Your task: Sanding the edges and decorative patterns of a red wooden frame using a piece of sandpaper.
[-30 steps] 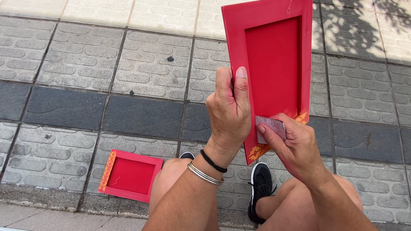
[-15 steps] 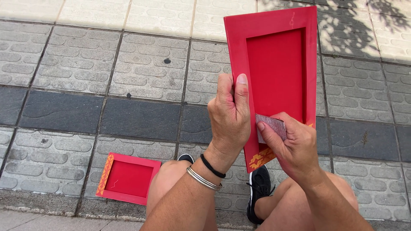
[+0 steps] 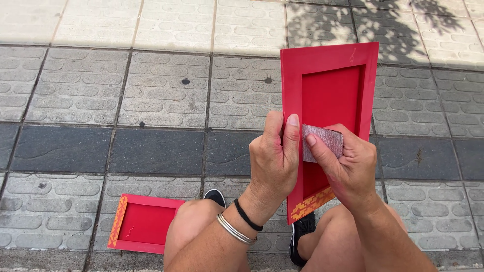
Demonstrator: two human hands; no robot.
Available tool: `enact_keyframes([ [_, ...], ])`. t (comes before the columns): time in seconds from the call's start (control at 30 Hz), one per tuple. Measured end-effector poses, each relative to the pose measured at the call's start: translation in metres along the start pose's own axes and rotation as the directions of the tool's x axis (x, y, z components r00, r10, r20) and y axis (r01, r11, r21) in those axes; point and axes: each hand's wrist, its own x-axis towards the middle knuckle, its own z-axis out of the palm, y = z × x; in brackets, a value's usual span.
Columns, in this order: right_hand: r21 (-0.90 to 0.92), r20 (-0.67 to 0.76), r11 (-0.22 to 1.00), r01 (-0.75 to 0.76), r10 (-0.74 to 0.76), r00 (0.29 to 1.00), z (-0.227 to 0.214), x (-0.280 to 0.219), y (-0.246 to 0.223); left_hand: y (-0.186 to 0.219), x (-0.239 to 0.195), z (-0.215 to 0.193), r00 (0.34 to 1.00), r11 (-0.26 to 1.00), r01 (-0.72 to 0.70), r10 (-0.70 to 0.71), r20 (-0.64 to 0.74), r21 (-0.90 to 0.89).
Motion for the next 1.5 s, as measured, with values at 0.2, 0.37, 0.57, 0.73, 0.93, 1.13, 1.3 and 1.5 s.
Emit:
enact_keyframes([
  [0.2,0.062,-0.083,0.998,-0.007,0.012,0.996,-0.008,0.003,0.004,0.01,-0.008,0.005,0.995,1.0,-0.005,0.007,0.1,-0.024],
  [0.37,0.083,-0.137,0.996,0.014,-0.002,0.991,-0.017,0.006,0.011,0.012,-0.012,0.01,0.984,1.0,-0.019,0.023,0.174,-0.022],
  [0.57,0.114,-0.177,0.986,-0.118,0.137,0.975,-0.023,0.003,0.011,0.015,-0.018,0.013,0.964,0.99,-0.127,0.109,0.242,0.057],
  [0.73,0.118,-0.205,0.989,-0.094,0.117,0.972,-0.025,0.004,0.013,0.015,-0.018,0.015,0.958,0.988,-0.132,0.108,0.266,0.076],
  [0.93,0.07,-0.193,0.995,-0.065,0.078,0.978,-0.022,0.005,0.014,0.014,-0.016,0.013,0.963,0.988,-0.13,0.105,0.247,0.085],
  [1.13,0.024,-0.217,0.999,-0.045,0.049,0.975,-0.019,0.003,0.013,0.013,-0.015,0.012,0.956,0.98,-0.181,0.156,0.249,0.08],
  [1.3,0.006,-0.202,1.0,-0.017,0.018,0.979,-0.019,0.003,0.011,0.012,-0.015,0.012,0.957,0.97,-0.213,0.182,0.227,0.12],
  [1.5,-0.002,-0.25,0.995,0.095,-0.093,0.964,-0.019,0.003,0.022,0.011,-0.01,0.011,0.956,0.966,-0.234,0.209,0.208,0.105],
])
